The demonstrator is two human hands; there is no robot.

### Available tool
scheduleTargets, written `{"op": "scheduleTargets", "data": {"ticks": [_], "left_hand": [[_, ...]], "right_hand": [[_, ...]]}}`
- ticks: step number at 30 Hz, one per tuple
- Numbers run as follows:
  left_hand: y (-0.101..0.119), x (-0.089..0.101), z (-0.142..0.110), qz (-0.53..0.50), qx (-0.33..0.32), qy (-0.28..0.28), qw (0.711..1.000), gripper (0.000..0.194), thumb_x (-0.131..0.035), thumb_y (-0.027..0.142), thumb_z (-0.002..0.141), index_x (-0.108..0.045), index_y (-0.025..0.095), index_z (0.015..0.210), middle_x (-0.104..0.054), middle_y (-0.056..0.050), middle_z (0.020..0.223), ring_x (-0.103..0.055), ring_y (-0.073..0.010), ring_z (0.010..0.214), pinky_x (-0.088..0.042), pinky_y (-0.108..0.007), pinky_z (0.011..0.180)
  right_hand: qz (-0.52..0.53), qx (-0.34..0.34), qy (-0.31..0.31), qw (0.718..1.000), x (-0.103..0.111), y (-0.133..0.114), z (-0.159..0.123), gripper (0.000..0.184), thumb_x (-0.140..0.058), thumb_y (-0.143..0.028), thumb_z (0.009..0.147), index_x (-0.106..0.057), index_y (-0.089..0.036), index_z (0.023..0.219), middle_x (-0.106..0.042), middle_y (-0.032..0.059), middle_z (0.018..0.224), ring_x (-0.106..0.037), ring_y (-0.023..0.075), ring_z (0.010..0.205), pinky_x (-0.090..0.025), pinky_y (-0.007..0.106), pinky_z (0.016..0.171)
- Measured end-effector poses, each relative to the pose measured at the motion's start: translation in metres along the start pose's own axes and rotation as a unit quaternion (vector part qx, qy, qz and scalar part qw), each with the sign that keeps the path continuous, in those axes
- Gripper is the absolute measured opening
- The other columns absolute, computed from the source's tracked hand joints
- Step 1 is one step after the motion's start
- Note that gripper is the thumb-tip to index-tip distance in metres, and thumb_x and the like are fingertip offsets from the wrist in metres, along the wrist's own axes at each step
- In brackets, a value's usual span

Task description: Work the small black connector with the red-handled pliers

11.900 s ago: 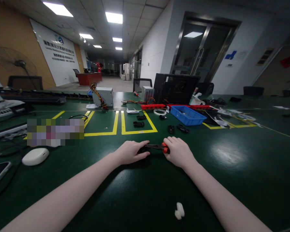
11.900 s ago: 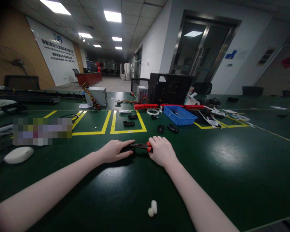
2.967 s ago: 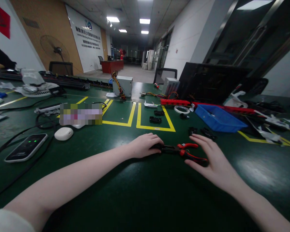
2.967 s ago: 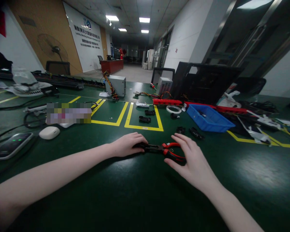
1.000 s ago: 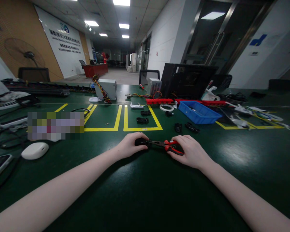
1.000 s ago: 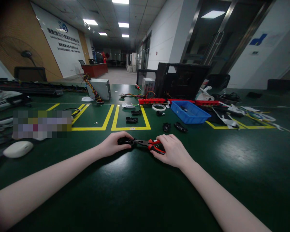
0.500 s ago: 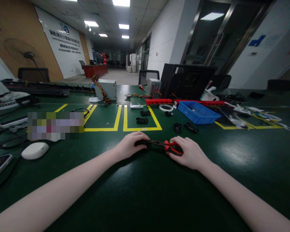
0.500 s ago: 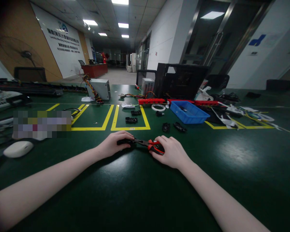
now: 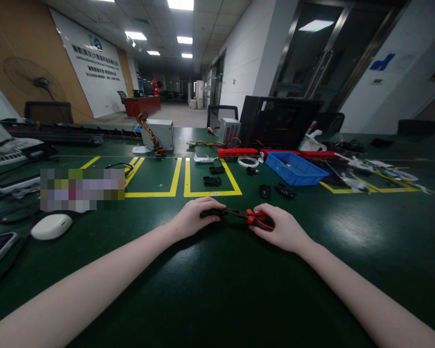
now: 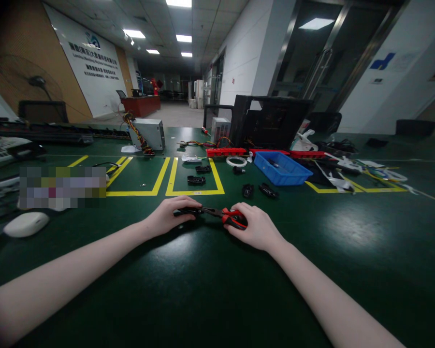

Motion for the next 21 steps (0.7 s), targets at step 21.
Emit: {"op": "scheduleTargets", "data": {"ticks": [21], "left_hand": [[0.0054,0.0005,-0.0022,0.025,-0.027,0.016,0.999,0.032,-0.053,0.020,0.094,-0.055,0.021,0.126,-0.062,-0.007,0.114,-0.058,-0.0189,0.106,-0.050,-0.036,0.092]], "right_hand": [[-0.021,-0.001,0.014,1.000,0.0058,-0.0029,-0.0016,0.031,-0.059,-0.049,0.079,-0.058,-0.024,0.098,-0.066,0.0039,0.095,-0.058,0.0194,0.077,-0.044,0.033,0.067]]}}
Point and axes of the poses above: each hand's wrist, its own z-axis towards the middle knuckle, its own x-axis out of the back of the hand, y = z × x, the point moved 1 cm from there along z, towards the middle knuckle
